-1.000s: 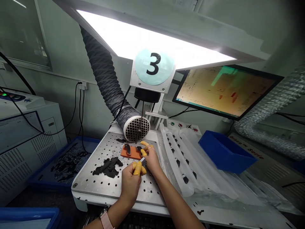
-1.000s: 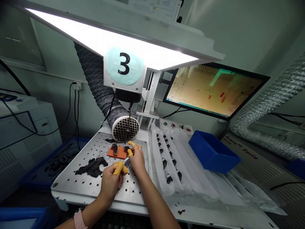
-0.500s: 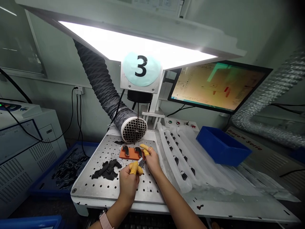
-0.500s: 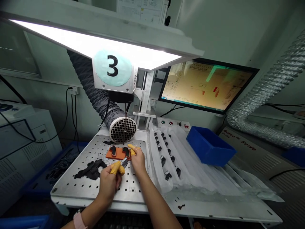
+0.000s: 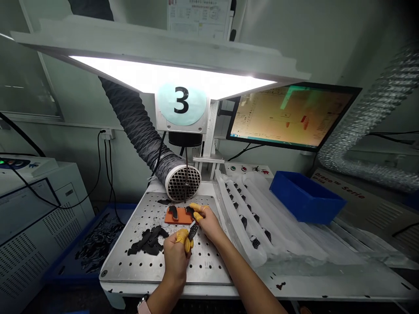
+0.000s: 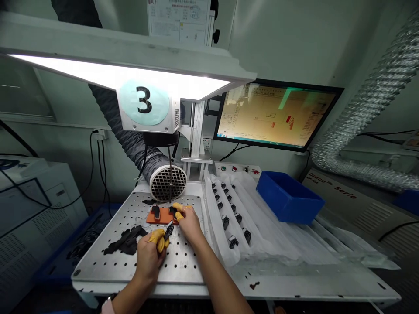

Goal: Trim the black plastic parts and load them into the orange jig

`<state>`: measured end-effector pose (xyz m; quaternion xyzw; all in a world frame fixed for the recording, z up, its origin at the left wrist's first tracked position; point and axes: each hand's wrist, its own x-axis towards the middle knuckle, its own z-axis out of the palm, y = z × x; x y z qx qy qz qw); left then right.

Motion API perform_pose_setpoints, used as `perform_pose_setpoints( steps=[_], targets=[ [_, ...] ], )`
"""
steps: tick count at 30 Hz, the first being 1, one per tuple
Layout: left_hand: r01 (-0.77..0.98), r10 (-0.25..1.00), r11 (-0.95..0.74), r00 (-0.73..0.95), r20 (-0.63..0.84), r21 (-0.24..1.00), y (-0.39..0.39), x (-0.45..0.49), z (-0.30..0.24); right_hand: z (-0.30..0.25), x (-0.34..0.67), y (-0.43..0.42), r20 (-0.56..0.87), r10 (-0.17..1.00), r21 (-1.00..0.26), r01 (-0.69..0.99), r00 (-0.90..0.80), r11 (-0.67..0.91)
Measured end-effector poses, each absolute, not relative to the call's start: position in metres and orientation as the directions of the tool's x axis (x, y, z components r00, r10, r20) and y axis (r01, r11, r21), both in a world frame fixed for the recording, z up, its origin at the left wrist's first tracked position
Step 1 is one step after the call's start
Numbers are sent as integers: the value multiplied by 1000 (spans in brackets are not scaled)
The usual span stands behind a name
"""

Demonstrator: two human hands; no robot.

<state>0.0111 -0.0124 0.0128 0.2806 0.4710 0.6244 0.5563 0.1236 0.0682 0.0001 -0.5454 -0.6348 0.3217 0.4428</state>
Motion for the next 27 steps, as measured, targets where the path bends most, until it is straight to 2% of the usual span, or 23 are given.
perform_pose_setpoints(
  steps=[4,8,10,13,17,20,22,24,25,27],
  targets=[
    [-524,958,116,-165,-233,844,-11,12,11,13,120,62,210,977,-826,528,-37,198],
    [-512,957,88,-195,-215,855,-6,14,7,18,117,58,217,972,-647,733,-86,210],
    [-516,957,50,-221,-189,855,-2,16,3,15,116,59,227,969,-599,770,-99,219],
    [-538,964,-7,-229,-138,843,5,17,-1,8,117,63,247,964,-595,769,-102,234],
    [-559,961,-82,-265,-84,825,7,17,1,11,118,63,326,945,-677,692,-26,253],
    [-472,965,-56,-251,-73,880,2,16,4,24,118,51,365,924,-791,560,110,246],
    [-405,970,-46,-237,-56,913,-1,16,3,34,117,40,231,967,-888,431,111,163],
    [-373,972,-60,-234,-31,926,-2,16,1,43,114,30,66,997,-950,309,40,51],
    [-363,973,-71,-228,-15,929,-3,16,0,48,113,26,34,999,-961,274,4,32],
    [-335,978,-98,-208,28,937,-4,17,-2,61,112,19,67,998,-971,229,-9,68]
  ],
)
